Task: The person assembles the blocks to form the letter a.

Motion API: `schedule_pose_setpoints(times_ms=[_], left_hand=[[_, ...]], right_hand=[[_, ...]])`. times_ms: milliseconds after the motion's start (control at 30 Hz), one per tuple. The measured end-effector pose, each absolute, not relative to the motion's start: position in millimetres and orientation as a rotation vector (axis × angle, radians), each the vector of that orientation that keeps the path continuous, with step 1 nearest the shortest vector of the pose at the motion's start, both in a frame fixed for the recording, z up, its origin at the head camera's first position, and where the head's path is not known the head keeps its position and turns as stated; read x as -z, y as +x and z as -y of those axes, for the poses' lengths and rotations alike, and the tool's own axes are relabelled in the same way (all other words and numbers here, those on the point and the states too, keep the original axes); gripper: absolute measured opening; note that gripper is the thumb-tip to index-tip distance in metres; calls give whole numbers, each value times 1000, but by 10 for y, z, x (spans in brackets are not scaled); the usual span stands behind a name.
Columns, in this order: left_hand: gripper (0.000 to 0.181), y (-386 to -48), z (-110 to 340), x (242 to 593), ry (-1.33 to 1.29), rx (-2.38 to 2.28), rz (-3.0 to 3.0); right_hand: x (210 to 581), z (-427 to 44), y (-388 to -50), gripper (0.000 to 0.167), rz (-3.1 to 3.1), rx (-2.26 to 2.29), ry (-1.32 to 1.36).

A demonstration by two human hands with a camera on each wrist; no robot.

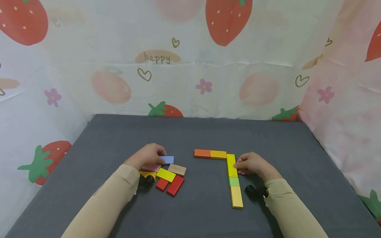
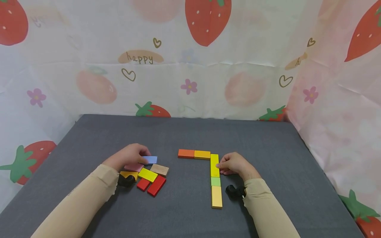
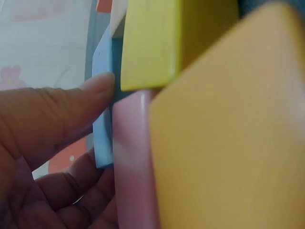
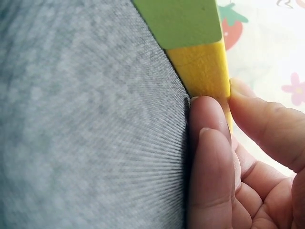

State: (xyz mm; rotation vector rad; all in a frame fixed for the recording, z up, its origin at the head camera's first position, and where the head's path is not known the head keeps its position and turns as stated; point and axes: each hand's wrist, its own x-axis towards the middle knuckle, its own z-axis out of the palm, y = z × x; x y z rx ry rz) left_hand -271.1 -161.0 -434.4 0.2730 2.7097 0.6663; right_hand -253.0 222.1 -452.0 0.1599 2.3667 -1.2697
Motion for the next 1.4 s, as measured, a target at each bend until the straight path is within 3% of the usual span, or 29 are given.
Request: schedule_pose_setpoints(times_ms=[1400], left_hand=[[17,-2642,1314,4143,380,-708,-2849]], right_hand=[[4531,-2239,-2527,19,-2361,1288,133]])
